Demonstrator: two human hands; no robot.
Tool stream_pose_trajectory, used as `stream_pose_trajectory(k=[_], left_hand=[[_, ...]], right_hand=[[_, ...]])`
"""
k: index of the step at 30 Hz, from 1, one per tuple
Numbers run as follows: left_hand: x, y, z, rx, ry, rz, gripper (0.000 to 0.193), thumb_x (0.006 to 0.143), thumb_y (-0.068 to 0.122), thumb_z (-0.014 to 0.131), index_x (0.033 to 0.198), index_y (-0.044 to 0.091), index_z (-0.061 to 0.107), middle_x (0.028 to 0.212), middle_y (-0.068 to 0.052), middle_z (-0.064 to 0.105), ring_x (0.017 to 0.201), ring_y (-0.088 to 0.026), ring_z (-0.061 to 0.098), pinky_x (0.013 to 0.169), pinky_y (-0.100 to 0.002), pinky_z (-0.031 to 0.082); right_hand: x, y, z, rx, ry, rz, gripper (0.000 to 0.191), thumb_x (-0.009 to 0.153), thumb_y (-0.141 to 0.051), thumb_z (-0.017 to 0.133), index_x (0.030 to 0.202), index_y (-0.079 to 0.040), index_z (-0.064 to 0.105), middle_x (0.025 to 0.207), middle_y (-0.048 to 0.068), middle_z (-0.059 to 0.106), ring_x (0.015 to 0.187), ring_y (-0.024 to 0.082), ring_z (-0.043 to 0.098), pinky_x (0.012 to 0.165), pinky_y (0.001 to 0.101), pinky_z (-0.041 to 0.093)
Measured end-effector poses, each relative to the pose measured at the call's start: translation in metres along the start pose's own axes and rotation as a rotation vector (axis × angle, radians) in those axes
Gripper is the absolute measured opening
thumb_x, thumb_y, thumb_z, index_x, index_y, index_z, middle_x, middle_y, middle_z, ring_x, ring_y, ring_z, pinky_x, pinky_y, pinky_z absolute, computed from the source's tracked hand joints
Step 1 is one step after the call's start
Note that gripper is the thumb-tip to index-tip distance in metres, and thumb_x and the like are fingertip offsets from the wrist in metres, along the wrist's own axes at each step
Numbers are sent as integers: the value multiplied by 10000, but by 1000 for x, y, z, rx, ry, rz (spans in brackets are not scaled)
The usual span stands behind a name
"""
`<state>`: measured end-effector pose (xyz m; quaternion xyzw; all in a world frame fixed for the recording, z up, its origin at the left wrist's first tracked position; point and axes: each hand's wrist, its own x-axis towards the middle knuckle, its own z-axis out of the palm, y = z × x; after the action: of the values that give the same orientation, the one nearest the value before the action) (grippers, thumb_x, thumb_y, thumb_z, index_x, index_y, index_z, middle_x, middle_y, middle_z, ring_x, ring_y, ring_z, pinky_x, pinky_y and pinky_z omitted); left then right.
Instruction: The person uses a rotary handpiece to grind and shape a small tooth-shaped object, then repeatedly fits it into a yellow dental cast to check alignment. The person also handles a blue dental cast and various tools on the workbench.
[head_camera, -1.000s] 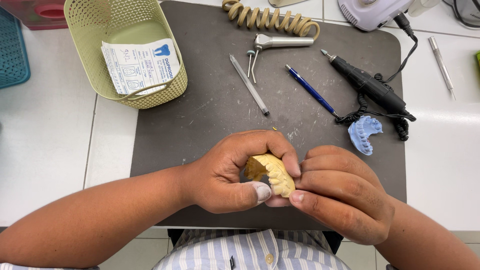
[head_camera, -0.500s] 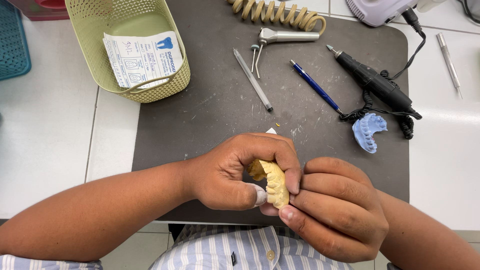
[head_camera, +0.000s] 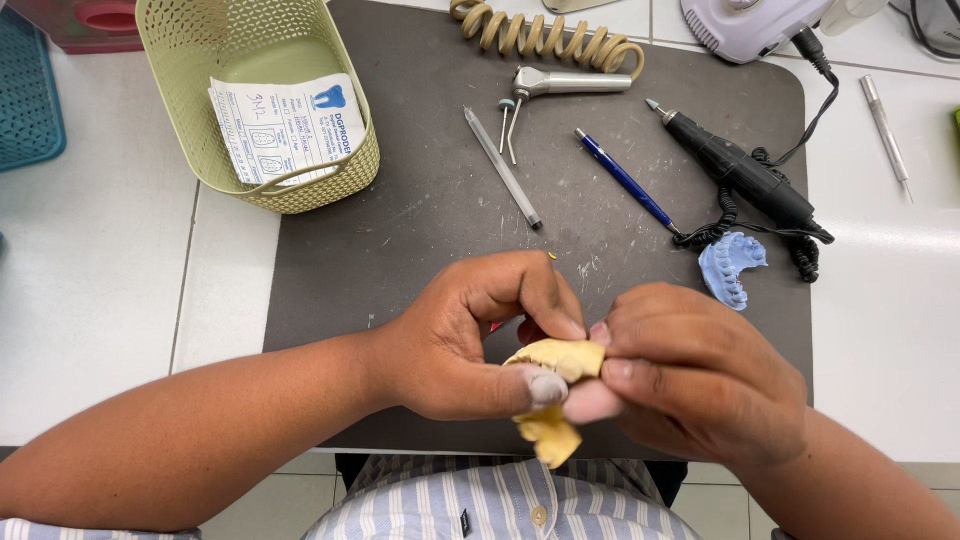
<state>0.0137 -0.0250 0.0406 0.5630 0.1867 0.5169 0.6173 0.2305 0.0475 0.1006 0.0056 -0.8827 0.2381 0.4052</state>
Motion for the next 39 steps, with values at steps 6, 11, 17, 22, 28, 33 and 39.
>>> stream_pose_trajectory(k=[6,11,17,22,28,33,39], left_hand=[[-2,-3,5,60,130,43,226,989,130,733,1089,57,545,1031,-56,618,894,-68,602,856,-249,543],[0,-4,8,-4,190,4,243,942,103,718,1086,50,529,1010,-55,584,858,-60,629,812,-247,577],[3,-1,9,-55,217,-44,236,909,38,702,1062,39,523,1021,-67,591,878,-67,642,803,-260,585],[4,1,10,-95,227,-71,255,875,13,700,1039,42,507,994,-66,597,875,-69,645,781,-259,585],[4,0,10,-75,236,-69,267,861,14,709,1041,46,514,996,-56,599,886,-73,636,798,-269,578],[4,0,5,152,217,31,270,873,35,767,1106,31,633,985,-59,644,878,-79,633,864,-283,562],[5,4,3,-14,111,-15,260,969,34,617,1223,27,675,1160,-68,666,1080,-110,664,1003,-265,553]], right_hand=[[-12,13,6,91,44,142,340,850,-120,839,1094,-59,611,1023,92,675,895,189,724,784,343,628],[-18,23,9,209,54,166,339,906,-102,831,1150,-50,602,1044,78,700,912,180,739,789,329,631],[-21,27,11,174,63,202,330,895,-168,831,1133,-50,633,1002,66,712,888,163,738,749,287,632],[-20,28,12,155,55,214,320,901,-202,819,1120,-51,641,986,57,718,877,151,738,733,265,627],[-19,30,13,129,64,202,328,887,-211,828,1108,-53,643,963,63,713,862,156,734,721,263,618],[-15,29,10,115,71,105,346,890,-156,843,1114,-56,599,994,85,689,879,185,729,770,313,626],[-4,20,10,26,58,-29,384,856,-167,863,1104,-58,591,943,52,656,835,184,696,710,317,603]])
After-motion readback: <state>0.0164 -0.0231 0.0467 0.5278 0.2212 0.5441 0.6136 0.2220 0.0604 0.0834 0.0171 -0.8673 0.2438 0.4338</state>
